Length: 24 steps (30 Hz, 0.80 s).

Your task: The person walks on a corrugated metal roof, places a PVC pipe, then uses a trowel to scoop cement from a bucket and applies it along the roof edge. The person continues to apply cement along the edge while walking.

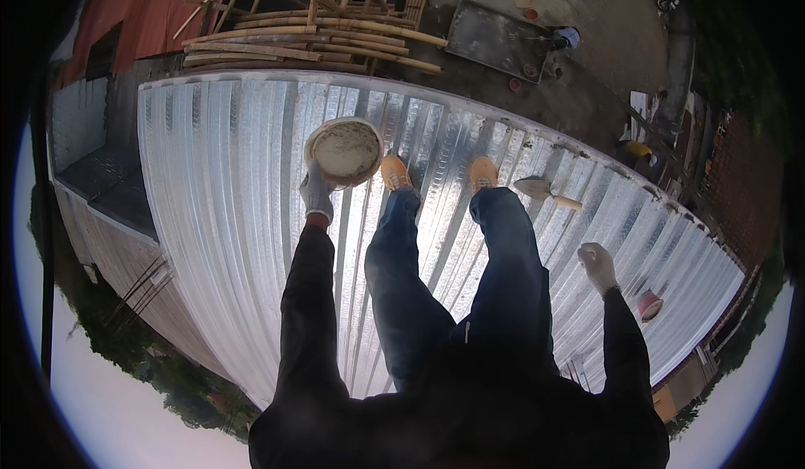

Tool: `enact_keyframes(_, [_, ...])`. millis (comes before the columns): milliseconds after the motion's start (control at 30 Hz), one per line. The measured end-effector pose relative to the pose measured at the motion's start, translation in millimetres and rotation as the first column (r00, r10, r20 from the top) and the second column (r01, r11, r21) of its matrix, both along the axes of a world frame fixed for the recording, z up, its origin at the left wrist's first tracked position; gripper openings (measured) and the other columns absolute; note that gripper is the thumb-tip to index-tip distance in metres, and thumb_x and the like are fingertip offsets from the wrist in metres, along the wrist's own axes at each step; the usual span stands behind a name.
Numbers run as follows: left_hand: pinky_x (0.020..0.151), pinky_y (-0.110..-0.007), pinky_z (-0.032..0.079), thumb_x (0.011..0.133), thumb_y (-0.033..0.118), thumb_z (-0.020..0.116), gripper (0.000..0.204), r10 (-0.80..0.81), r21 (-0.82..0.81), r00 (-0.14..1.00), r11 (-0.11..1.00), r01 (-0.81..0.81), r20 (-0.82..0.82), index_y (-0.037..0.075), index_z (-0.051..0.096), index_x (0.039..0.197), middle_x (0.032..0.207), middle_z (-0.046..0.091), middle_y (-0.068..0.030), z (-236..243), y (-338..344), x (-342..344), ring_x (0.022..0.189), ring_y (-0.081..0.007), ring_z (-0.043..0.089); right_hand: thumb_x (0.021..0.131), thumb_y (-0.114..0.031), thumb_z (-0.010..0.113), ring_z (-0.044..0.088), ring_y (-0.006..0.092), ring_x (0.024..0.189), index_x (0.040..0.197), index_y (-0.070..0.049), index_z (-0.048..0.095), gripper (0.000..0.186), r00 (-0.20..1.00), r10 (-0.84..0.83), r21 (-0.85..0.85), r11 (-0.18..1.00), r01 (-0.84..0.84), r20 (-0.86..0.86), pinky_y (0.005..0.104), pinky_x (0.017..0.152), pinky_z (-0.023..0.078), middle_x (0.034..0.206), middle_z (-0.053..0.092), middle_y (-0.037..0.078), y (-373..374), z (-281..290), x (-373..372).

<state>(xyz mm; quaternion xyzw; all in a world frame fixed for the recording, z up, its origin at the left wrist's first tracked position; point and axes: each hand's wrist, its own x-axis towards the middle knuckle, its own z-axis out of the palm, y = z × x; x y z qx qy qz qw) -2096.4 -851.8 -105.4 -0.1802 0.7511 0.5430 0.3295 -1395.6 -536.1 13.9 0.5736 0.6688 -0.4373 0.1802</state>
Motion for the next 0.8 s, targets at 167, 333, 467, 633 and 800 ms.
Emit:
enact_keyframes(167, [0.095, -0.035, 0.055, 0.105, 0.055, 0.071, 0.068, -0.141, -0.025, 0.99, 0.99, 0.142, 0.015, -0.003, 0.066, 0.141, 0.129, 0.07, -0.0079, -66.3, -9.3, -36.5, 0.112, -0.0183, 0.067, 0.097, -0.026, 0.08, 0.077, 0.0368, 0.105, 0.122, -0.003, 0.071, 0.035, 0.984, 0.148, -0.072, 0.987, -0.141, 0.103, 0.0445, 0.092, 0.06, 0.108, 0.078, 0.021, -52.2, -105.8, -24.9])
enact_keyframes(333, [0.066, -0.031, 0.045, 0.114, 0.046, 0.06, 0.051, -0.096, -0.081, 0.993, 0.993, 0.09, -0.067, 0.021, 0.042, 0.074, 0.065, 0.028, 0.0093, -86.3, -25.4, -45.5, 0.058, -0.0055, 0.028, 0.091, -0.024, 0.084, 0.071, 0.0393, 0.118, 0.131, -0.005, 0.068, 0.047, 0.968, 0.112, 0.102, 0.985, -0.137, 0.223, 0.0488, 0.1, 0.057, 0.123, 0.074, 0.021, -21.9, -222.6, -32.0])
enact_keyframes(467, [0.058, -0.029, 0.035, 0.119, 0.042, 0.052, 0.054, -0.056, -0.032, 0.998, 0.998, 0.056, -0.014, 0.021, 0.034, 0.072, 0.065, 0.022, 0.0066, -114.5, -34.0, -85.4, 0.055, -0.0091, 0.022, 0.084, -0.019, 0.087, 0.064, 0.0404, 0.126, 0.136, -0.007, 0.065, 0.058, 0.86, 0.272, 0.103, 0.933, -0.346, 0.431, 0.0524, 0.109, 0.05, 0.133, 0.068, 0.019, -6.0, -288.2, -26.6])
enact_keyframes(633, [0.066, -0.029, 0.037, 0.118, 0.037, 0.052, 0.036, -0.114, -0.241, 0.969, 0.969, 0.059, -0.221, 0.019, 0.042, 0.089, 0.074, 0.022, 0.0061, -156.9, -108.4, -134.7, 0.061, -0.0085, 0.027, 0.079, -0.017, 0.088, 0.062, 0.0401, 0.128, 0.137, -0.008, 0.064, 0.064, 0.798, 0.391, 0.171, 0.842, -0.512, 0.459, 0.0509, 0.11, 0.047, 0.132, 0.067, 0.018, 16.5, -355.1, -31.6])
enact_keyframes(800, [0.092, -0.041, 0.053, 0.115, 0.043, 0.053, 0.055, -0.147, -0.431, 0.921, 0.902, -0.025, -0.361, 0.01, 0.047, 0.159, 0.115, 0.05, -0.0047, -244.2, -150.9, -172.7, 0.099, -0.0189, 0.056, 0.085, -0.02, 0.082, 0.066, 0.039, 0.122, 0.116, -0.008, 0.068, 0.037, 0.666, 0.403, 0.022, 0.846, -0.533, 0.628, 0.0516, 0.103, 0.05, 0.119, 0.072, 0.015, 10.0, -420.9, -2.9])
